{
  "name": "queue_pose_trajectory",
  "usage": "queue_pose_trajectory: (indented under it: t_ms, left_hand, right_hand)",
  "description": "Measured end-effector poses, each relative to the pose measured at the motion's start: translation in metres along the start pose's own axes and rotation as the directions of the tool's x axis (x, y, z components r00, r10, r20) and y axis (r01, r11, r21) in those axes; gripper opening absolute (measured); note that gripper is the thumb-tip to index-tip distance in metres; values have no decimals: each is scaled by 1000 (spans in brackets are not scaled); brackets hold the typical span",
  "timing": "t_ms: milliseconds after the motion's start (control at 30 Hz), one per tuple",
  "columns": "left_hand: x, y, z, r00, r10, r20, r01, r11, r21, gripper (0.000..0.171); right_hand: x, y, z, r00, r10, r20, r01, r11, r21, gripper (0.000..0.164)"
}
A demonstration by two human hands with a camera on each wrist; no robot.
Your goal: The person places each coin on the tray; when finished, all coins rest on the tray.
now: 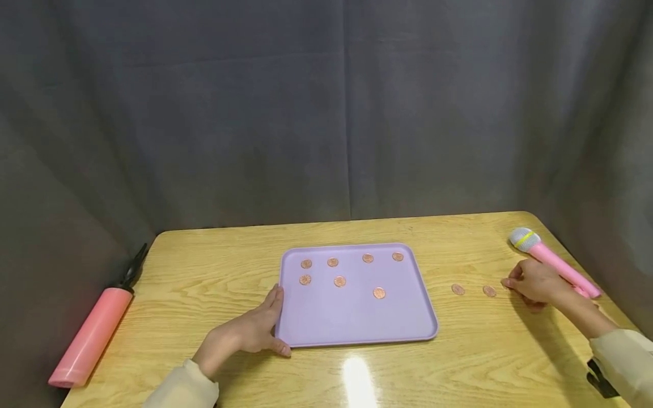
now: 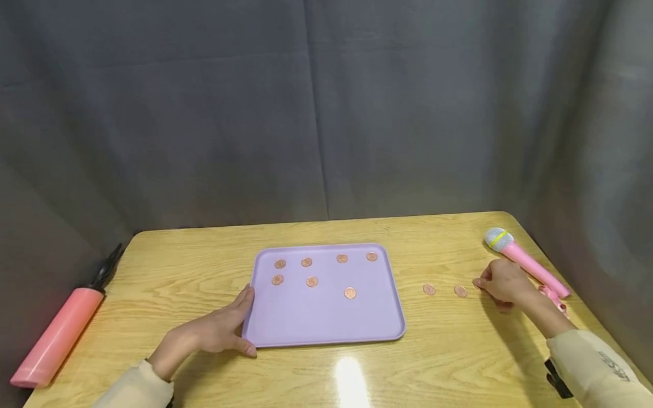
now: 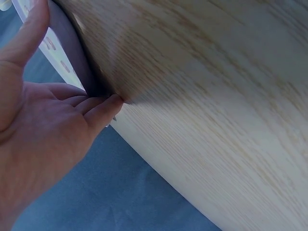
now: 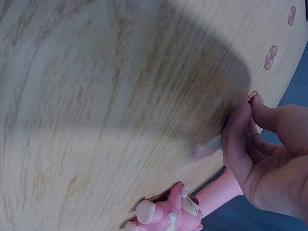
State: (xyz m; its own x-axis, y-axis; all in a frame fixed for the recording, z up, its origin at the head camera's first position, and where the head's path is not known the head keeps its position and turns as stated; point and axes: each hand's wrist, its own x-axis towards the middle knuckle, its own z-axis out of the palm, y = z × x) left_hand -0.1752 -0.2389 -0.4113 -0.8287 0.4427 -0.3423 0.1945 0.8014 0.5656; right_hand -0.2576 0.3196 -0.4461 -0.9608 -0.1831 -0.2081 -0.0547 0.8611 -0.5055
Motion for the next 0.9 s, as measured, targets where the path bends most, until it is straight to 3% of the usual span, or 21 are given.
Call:
queue_pose_trajectory:
  t_ms: [167, 333, 533, 900]
  left_hand:
    - [0, -1, 0, 1000, 0, -2, 0, 1000, -11, 118]
    - [1, 0, 1, 1000, -12, -1, 12, 1000, -7, 118]
    - [2, 1, 1, 1000, -6, -1, 6, 1000, 2, 118]
    - [2, 0, 2, 1000, -23, -5, 23, 1000, 19, 118]
  right_hand:
    - [2, -2, 1, 999, 4, -40, -5, 1000, -25, 28]
    - [-2, -2, 0, 998, 57, -28, -56, 997, 44, 40]
    - [-3, 1, -1, 998, 57, -29, -55, 998, 43, 38]
    - [-2, 3, 5, 993, -48, -110, 39, 996, -83, 28]
